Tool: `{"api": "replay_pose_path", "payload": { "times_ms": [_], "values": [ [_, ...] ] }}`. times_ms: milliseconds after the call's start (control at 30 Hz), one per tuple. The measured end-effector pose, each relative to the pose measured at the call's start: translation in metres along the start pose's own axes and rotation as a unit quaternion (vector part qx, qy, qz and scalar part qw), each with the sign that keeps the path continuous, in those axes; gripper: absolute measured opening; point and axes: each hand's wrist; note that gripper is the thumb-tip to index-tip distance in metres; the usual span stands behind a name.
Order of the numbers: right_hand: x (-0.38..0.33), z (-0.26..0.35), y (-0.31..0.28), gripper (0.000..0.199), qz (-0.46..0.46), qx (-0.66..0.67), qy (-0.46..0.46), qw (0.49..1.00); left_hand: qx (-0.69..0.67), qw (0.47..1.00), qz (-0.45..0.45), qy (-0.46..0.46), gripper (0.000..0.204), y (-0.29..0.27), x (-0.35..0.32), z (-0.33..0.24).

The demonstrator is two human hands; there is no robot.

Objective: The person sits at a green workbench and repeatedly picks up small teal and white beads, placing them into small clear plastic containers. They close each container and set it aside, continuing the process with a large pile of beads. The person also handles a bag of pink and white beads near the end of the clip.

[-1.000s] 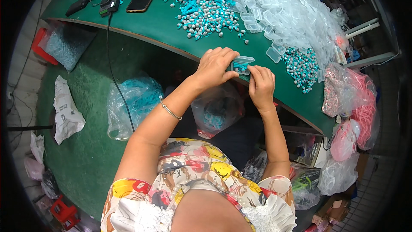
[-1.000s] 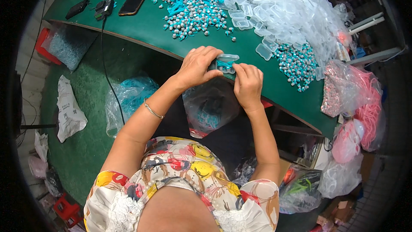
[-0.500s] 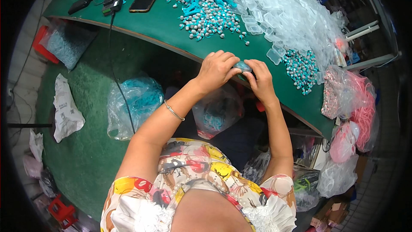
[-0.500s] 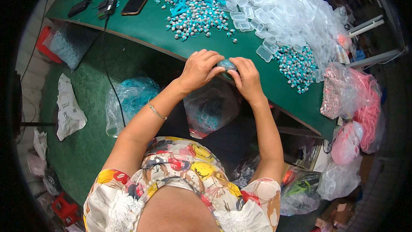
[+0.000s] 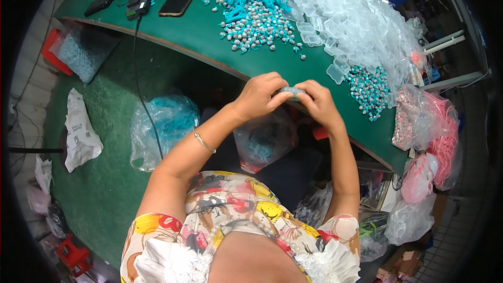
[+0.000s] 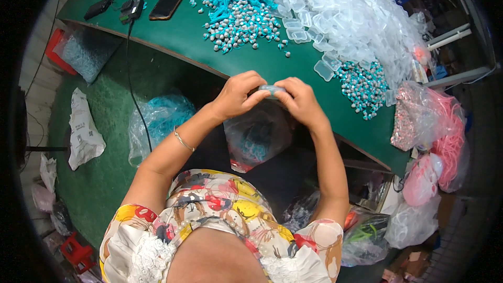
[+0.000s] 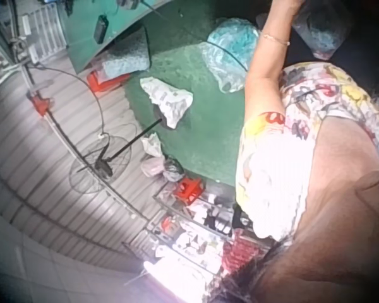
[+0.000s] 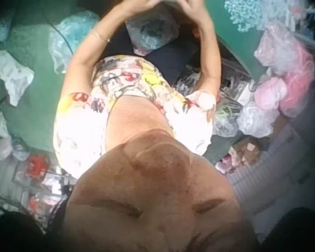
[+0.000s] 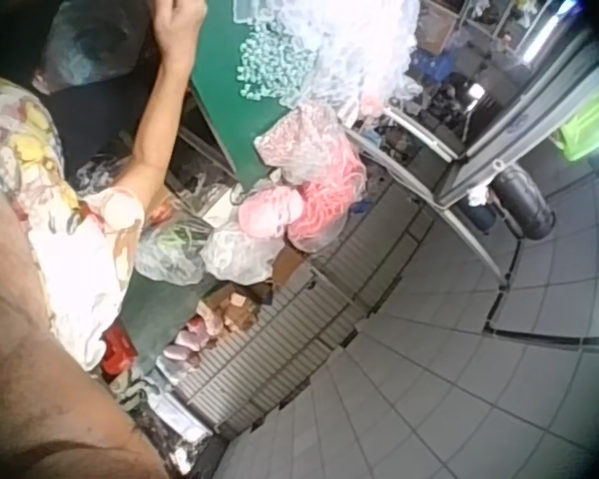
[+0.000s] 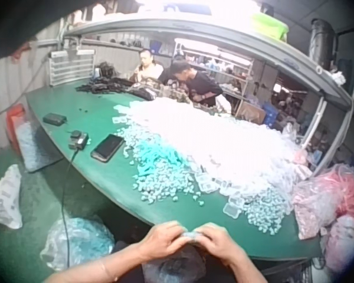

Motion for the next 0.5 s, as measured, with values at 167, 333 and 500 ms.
{"api": "replay_pose_path", "payload": {
  "times_ms": [167,333,500],
  "values": [
    [0.064,-0.053,-0.012,0.017,-0.228,-0.296,-0.087,0.924,0.008,0.998,0.047,0.036,0.024,0.019,-0.025,-0.022],
    [0.097,-0.083,0.002,0.017,-0.211,-0.407,-0.097,0.883,0.098,0.982,0.154,0.049,0.024,0.042,-0.057,-0.018],
    [0.079,-0.071,-0.015,0.014,-0.238,-0.337,-0.085,0.907,0.085,0.993,0.003,0.084,0.015,0.015,-0.003,-0.018]
  ]
}}
Point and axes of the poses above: each hand's wrist, its own x-axis towards the middle knuckle, its own y-axis out of the palm, z = x × y, and after that the axes turned 13 degrees about -z, right-handed
